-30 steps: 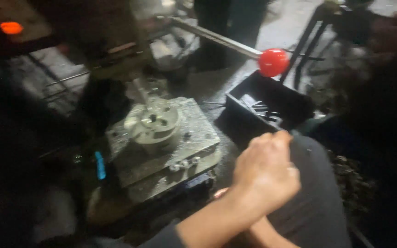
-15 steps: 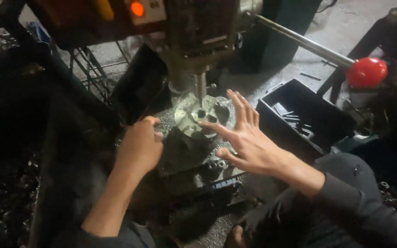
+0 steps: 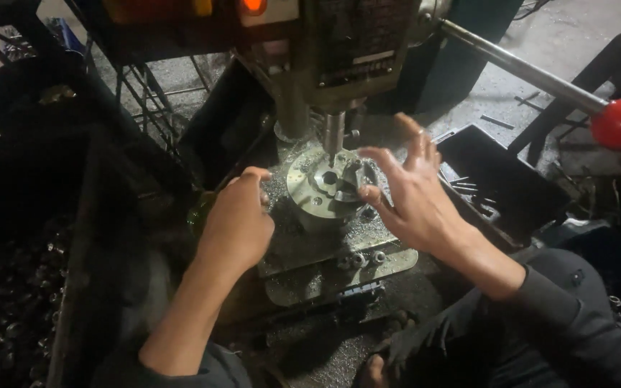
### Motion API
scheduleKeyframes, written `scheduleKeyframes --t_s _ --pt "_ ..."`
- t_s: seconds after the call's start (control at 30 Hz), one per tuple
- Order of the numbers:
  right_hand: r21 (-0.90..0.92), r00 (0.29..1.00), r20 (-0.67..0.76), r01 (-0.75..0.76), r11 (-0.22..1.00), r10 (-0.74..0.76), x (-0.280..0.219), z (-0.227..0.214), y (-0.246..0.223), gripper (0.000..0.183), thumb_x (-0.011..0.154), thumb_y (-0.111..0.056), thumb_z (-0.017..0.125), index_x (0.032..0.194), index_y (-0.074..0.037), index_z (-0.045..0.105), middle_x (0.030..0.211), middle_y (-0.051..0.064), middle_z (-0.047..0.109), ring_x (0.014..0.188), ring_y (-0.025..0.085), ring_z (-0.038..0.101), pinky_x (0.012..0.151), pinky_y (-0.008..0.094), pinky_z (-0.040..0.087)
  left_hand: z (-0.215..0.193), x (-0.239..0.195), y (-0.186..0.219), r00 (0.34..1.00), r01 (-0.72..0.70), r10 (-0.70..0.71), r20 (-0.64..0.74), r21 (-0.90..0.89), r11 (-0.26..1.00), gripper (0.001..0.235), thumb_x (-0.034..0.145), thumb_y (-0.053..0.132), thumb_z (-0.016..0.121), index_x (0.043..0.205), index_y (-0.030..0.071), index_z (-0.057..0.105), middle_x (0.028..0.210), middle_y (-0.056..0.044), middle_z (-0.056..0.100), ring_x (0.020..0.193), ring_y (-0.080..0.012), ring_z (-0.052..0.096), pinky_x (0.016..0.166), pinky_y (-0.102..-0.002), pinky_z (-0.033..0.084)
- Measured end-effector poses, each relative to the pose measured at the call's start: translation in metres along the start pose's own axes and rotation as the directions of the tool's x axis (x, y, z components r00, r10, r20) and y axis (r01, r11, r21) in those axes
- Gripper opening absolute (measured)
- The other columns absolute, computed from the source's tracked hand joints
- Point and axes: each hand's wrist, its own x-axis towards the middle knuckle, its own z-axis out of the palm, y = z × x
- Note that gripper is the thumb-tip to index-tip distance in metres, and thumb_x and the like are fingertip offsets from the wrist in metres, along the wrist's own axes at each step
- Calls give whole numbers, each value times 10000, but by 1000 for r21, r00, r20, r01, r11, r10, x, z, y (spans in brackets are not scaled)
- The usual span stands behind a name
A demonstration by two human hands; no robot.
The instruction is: Operating a drill press to machine metal parts, including placing parts into a jig and clearing metal shavings with a brush.
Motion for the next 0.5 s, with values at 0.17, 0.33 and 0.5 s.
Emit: scheduleKeyframes --t_s 0.17,0.33,0.5 --pt "277 998 -43 61 959 -51 -9 4 -6 571 1010 -586 338 1209 -121 601 1585 294 193 1464 533 244 1035 810 314 16 12 -7 922 -315 288 -259 -68 947 538 930 -142 480 1415 83 545 1179 -164 595 1002 -234 650 781 -347 612" --pt "375 929 -367 197 906 -50 -28 44 32 147 1014 -175 628 943 -50 597 1381 252 435 1330 488 504 1084 607 435 17 5 11 823 -500 415 -388 -145 854 539 823 -185 635 1341 -122 501 1075 -357 602 1031 -536 670 817 -575 596" --pt "531 915 -385 113 840 120 -57 63 40 168 998 -109 635 1094 -4 546 1328 287 484 1220 482 590 944 532 544 35 42 7 718 -655 563 -410 -123 745 744 699 -211 781 1371 -77 492 1003 -283 670 939 -491 712 808 -527 619"
